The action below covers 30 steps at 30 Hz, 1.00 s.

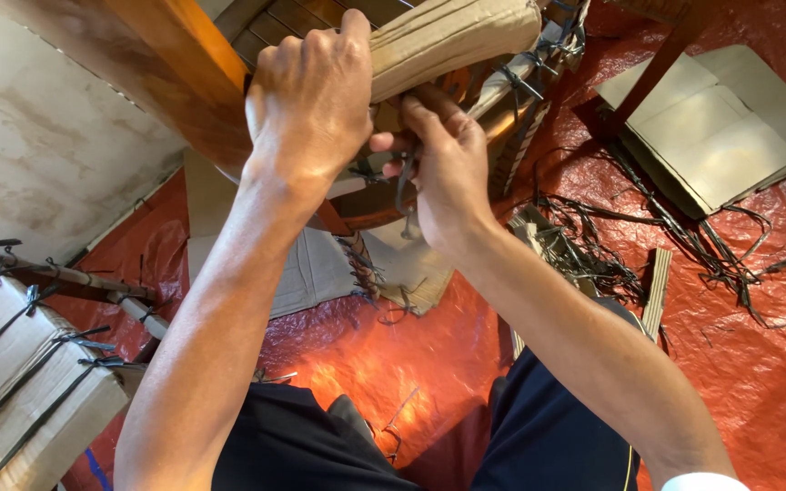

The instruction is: The recorder is wrapping the legs and frame of a wooden chair with cardboard and wire ties.

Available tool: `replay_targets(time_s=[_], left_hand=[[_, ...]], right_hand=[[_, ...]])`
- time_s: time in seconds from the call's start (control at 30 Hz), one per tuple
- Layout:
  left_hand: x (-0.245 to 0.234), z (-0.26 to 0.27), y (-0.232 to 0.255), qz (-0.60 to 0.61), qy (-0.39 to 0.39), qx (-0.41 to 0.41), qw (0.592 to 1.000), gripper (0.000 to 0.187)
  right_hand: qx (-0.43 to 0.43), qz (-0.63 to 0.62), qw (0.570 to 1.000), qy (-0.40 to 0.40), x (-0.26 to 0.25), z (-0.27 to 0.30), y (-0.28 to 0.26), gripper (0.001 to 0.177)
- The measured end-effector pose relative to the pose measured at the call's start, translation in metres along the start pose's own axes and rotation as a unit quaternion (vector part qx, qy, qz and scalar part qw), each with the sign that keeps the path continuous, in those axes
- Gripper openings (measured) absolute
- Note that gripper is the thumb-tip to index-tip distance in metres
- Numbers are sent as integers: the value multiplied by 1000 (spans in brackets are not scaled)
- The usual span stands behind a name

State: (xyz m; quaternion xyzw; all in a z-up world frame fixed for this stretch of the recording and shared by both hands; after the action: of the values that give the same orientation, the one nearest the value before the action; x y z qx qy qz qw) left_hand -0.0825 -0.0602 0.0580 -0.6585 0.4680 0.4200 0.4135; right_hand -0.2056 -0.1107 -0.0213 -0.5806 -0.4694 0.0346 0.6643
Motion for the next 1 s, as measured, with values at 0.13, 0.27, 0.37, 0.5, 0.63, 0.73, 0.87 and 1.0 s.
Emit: replay_targets(time_s=[0.13, 0.27, 0.37, 0.5, 0.63, 0.73, 0.87, 1.0], left_hand=[[1, -1, 2, -6, 7, -2, 1000, 32], [1, 0, 3, -4, 10, -6, 1000, 31], [4, 0, 2, -15, 15, -12, 1000, 28], [6, 0, 2, -27, 19, -10, 999, 24], [2, 0, 2, -26, 6, -16, 1000, 29], [-3, 1, 4, -18, -8, -15, 1000, 39], [1, 0, 3, -26, -5, -17, 1000, 36], [2, 0, 2, -17, -3, -21, 1000, 35]], right_hand=[[-5, -43, 998, -41, 0, 5, -5, 24], [-5, -25, 999, -44, 7, 8, -10, 31], [-3, 0, 999, -38, 8, 7, -10, 34], [3, -3, 999, -33, 14, 8, -12, 35], [-3, -42, 999, -20, 20, 3, -7, 38], [-25, -31, 999, -17, 18, -6, 5, 43], [-33, -28, 999, -3, 25, -9, 5, 45], [-34, -30, 999, -20, 26, -7, 3, 44]])
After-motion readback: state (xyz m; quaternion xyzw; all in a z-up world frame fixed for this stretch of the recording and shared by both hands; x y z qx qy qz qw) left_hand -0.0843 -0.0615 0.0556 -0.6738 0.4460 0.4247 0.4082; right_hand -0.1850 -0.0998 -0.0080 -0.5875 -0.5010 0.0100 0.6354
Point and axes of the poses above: each hand's wrist, its own z-axis away from the middle knuckle, its own x-axis out of the palm, y = z × x, the point moved 2 cm from there along -z, towards the middle knuckle, and after that the axes turned 14 degrees about -y, right-handed, at the moved point
